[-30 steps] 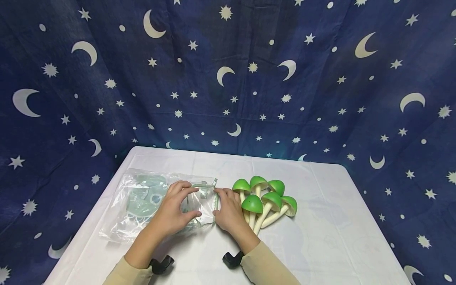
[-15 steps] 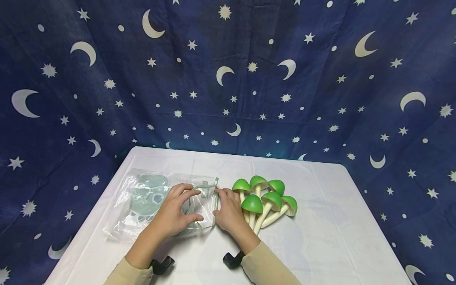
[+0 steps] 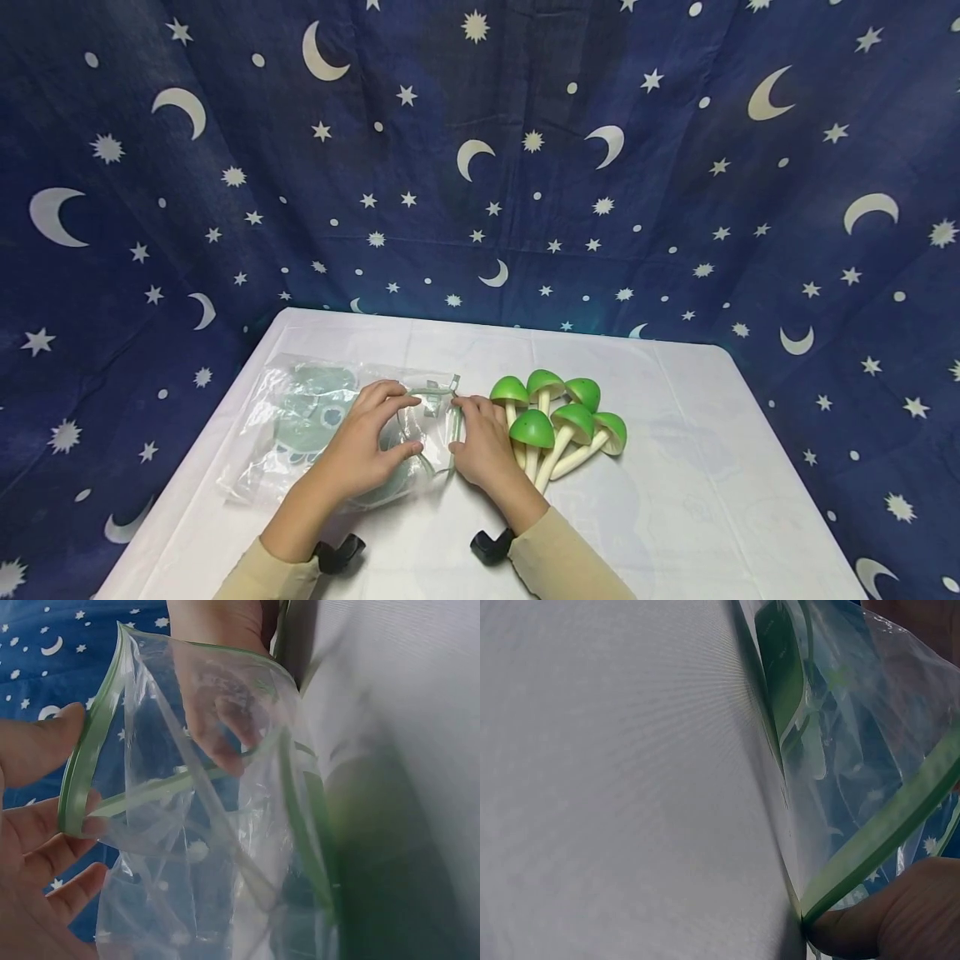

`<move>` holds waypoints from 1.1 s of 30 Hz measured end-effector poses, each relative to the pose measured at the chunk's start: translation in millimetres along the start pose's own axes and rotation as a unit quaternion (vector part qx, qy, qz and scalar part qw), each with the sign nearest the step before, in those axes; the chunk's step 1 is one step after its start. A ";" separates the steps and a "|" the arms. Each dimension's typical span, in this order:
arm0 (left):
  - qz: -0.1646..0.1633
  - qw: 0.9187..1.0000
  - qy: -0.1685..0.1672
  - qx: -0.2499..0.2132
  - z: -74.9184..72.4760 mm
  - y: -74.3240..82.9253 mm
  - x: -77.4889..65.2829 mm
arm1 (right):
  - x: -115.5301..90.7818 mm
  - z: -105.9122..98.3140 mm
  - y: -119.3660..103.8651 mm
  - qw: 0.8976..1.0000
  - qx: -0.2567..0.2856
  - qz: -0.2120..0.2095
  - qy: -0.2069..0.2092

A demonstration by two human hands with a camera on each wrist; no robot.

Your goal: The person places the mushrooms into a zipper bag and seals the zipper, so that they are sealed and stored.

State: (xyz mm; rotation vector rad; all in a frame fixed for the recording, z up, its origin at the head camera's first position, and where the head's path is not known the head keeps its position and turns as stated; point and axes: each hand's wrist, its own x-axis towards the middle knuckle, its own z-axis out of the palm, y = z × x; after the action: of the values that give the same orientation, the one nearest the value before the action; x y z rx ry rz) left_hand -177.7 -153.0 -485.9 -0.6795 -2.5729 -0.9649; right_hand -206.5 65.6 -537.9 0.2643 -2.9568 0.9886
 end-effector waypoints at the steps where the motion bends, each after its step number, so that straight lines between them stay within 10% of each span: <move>1: 0.004 1.000 0.002 0.003 0.2 0.2 0.6 | 0.0 0.0 0.3 1.000 -0.001 0.000 0.001; 22: 0.052 0.996 0.067 -0.001 8.0 6.2 7.3 | 1.2 1.7 1.7 1.000 -0.009 -0.010 0.005; 33: 0.029 0.999 0.031 0.005 10.9 4.1 3.8 | 0.5 1.7 1.2 1.000 -0.015 -0.006 0.003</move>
State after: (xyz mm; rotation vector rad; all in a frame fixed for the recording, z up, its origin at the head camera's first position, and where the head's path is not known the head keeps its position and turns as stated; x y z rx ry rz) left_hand -180.1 -141.8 -489.9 -0.7064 -2.4897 -0.9388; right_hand -207.0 65.5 -539.9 0.2773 -2.9586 0.9399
